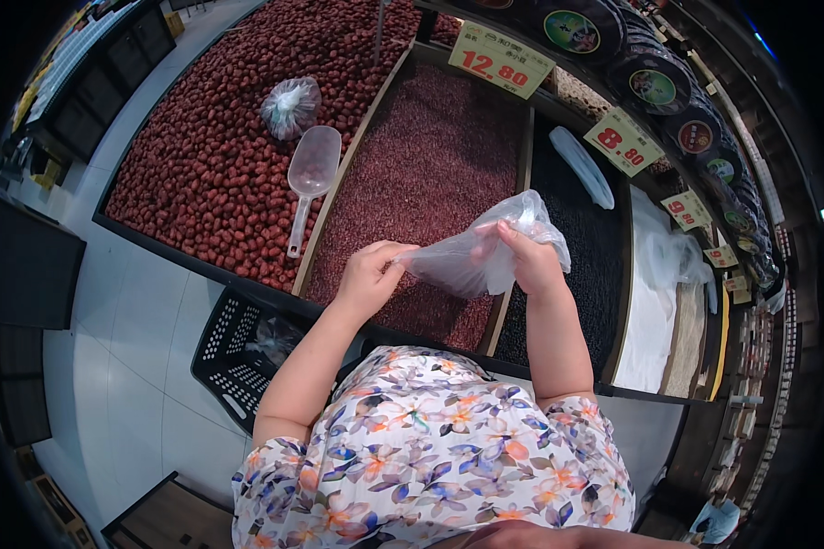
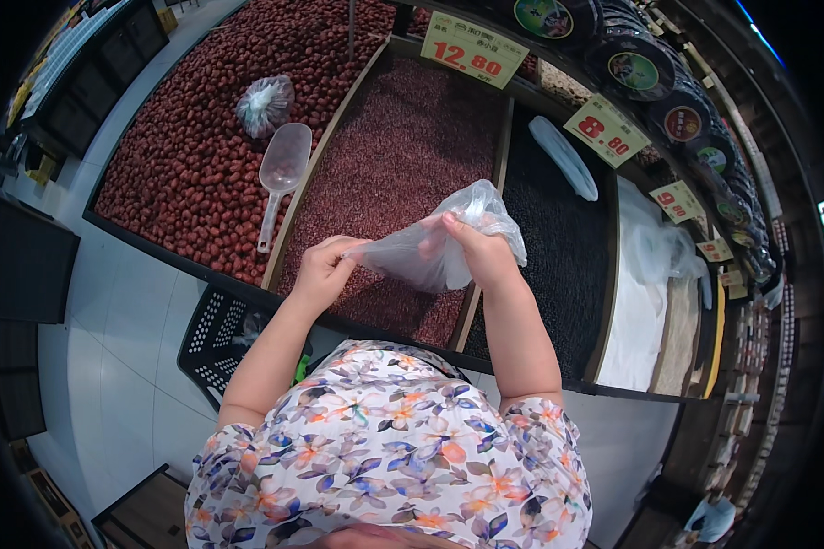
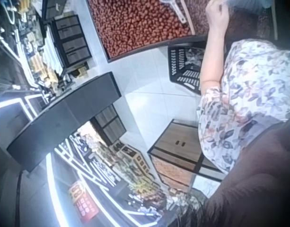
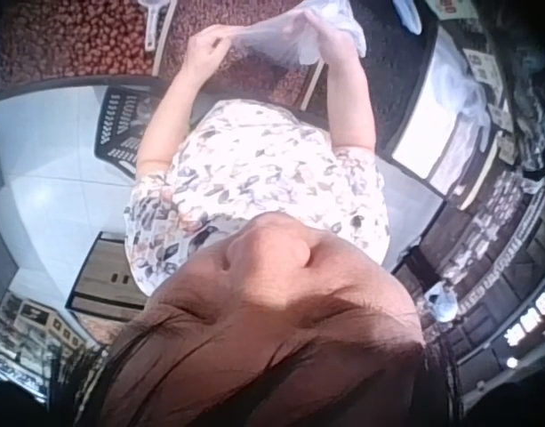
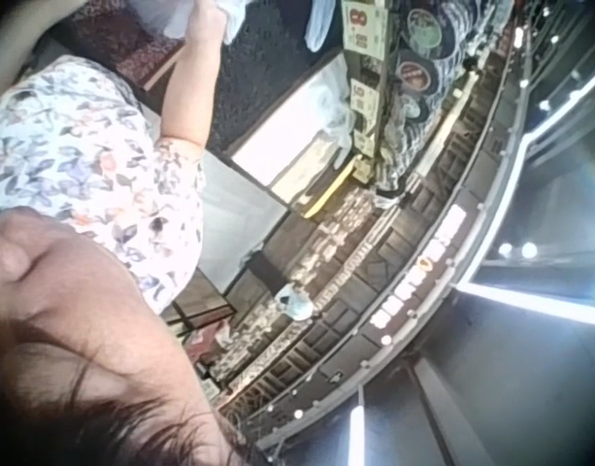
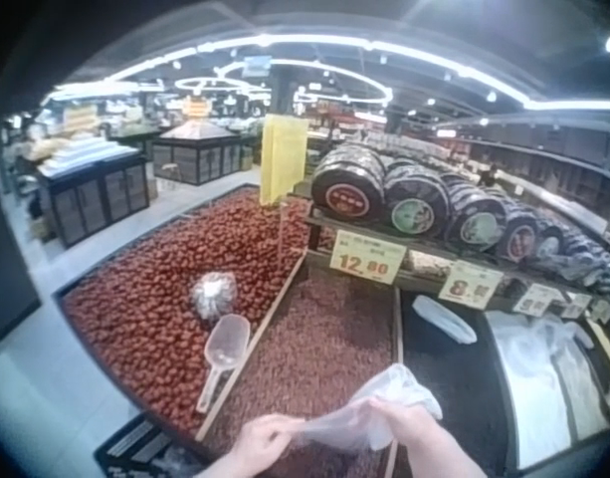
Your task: The person bags and ties plastic bags of different grains and legumes from open bins, including light-colored rice, black beans, red beans, and red dates, placing them into a handheld shopping basket.
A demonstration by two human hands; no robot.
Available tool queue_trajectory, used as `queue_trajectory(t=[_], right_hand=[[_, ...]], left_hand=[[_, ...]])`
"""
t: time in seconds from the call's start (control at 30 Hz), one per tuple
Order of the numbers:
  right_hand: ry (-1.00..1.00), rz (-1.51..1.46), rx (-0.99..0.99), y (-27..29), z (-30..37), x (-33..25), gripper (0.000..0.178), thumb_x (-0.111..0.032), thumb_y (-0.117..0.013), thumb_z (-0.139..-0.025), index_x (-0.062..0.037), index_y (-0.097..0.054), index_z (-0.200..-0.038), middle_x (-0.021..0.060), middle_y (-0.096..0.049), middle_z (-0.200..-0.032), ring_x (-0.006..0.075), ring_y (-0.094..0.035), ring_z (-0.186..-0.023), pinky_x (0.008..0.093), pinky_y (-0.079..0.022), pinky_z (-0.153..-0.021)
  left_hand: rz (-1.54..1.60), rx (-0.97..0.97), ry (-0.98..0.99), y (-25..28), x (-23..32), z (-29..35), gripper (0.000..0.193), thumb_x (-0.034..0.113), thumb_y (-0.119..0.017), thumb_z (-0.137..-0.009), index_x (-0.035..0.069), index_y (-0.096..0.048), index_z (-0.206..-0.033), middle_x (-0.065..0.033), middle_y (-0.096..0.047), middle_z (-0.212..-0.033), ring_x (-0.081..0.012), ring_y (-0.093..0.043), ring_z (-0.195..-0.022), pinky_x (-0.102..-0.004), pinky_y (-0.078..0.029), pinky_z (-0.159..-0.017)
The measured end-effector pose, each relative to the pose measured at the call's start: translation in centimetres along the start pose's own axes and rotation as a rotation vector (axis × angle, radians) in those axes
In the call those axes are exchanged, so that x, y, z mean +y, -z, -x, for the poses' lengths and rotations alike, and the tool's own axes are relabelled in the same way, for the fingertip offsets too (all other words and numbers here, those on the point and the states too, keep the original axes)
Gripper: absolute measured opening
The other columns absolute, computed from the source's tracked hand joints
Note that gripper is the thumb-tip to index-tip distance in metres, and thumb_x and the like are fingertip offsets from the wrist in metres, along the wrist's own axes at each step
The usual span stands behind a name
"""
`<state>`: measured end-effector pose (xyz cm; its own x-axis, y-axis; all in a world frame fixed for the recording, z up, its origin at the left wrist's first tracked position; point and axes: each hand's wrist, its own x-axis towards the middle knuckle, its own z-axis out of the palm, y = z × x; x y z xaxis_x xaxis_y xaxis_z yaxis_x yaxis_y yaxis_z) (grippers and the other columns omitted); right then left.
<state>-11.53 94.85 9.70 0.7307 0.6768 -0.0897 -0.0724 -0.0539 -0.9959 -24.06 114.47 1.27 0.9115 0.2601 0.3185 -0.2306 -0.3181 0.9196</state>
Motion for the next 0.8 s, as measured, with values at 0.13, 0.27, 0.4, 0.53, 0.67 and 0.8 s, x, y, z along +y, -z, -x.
queue_trajectory(t=[0.13, 0.27, 0.4, 0.53, 0.67, 0.8], right_hand=[[0.025, -0.135, 0.052, 0.8, -0.3, -1.9, 0.030, -0.024, -0.051, -0.087, 0.0033, -0.064, -0.091, 0.0112, -0.064, -0.074, 0.0200, -0.061, -0.071, 0.0315, -0.047, -0.068], [0.099, -0.270, 0.025, 2.2, -1.5, -2.0, 0.030, -0.022, -0.052, -0.086, 0.0031, -0.062, -0.097, 0.0114, -0.062, -0.074, 0.0206, -0.060, -0.067, 0.0318, -0.047, -0.064], [0.121, -0.336, 0.007, 3.4, -3.4, -0.4, 0.030, -0.023, -0.054, -0.085, 0.0022, -0.062, -0.098, 0.0079, -0.059, -0.072, 0.0173, -0.055, -0.066, 0.0298, -0.043, -0.062], [-0.006, -0.110, 0.063, 3.3, -4.7, 2.3, 0.037, -0.026, -0.068, -0.075, -0.0013, -0.062, -0.101, 0.0041, -0.059, -0.076, 0.0133, -0.054, -0.070, 0.0269, -0.042, -0.064], [-0.042, 0.550, -0.085, 2.1, -5.8, 4.8, 0.067, -0.031, -0.077, -0.066, -0.0034, -0.049, -0.121, 0.0118, -0.054, -0.116, 0.0239, -0.052, -0.107, 0.0352, -0.041, -0.090], [0.077, 0.902, -0.128, -0.8, -6.1, 6.1, 0.078, -0.042, -0.073, -0.066, -0.0054, -0.042, -0.128, 0.0167, -0.047, -0.125, 0.0316, -0.042, -0.119, 0.0380, -0.031, -0.100]], left_hand=[[-0.097, 0.005, -0.151, 0.7, 2.6, -2.7, 0.021, 0.007, -0.050, -0.084, -0.002, -0.063, -0.098, -0.0145, -0.064, -0.093, -0.0245, -0.061, -0.087, -0.0314, -0.046, -0.079], [-0.136, 0.033, -0.241, 1.3, 5.1, -5.2, 0.020, 0.009, -0.051, -0.085, 0.000, -0.063, -0.098, -0.0137, -0.063, -0.094, -0.0244, -0.060, -0.090, -0.0322, -0.045, -0.080], [-0.240, 0.034, -0.347, 1.3, 5.7, -7.2, 0.020, 0.011, -0.052, -0.085, 0.003, -0.064, -0.099, -0.0113, -0.064, -0.095, -0.0252, -0.059, -0.090, -0.0336, -0.042, -0.080], [-0.287, 0.032, -0.318, 0.3, 4.3, -8.4, 0.018, 0.015, -0.056, -0.082, 0.007, -0.066, -0.094, -0.0089, -0.064, -0.090, -0.0248, -0.060, -0.087, -0.0364, -0.043, -0.078], [-0.201, -0.013, -0.263, -0.5, 3.0, -9.2, 0.018, 0.016, -0.058, -0.081, 0.007, -0.066, -0.094, -0.0101, -0.064, -0.091, -0.0251, -0.061, -0.086, -0.0355, -0.047, -0.077], [-0.142, -0.079, -0.173, -0.6, 3.2, -9.3, 0.018, 0.009, -0.057, -0.082, 0.002, -0.066, -0.096, -0.0125, -0.063, -0.094, -0.0223, -0.060, -0.089, -0.0300, -0.047, -0.078]])
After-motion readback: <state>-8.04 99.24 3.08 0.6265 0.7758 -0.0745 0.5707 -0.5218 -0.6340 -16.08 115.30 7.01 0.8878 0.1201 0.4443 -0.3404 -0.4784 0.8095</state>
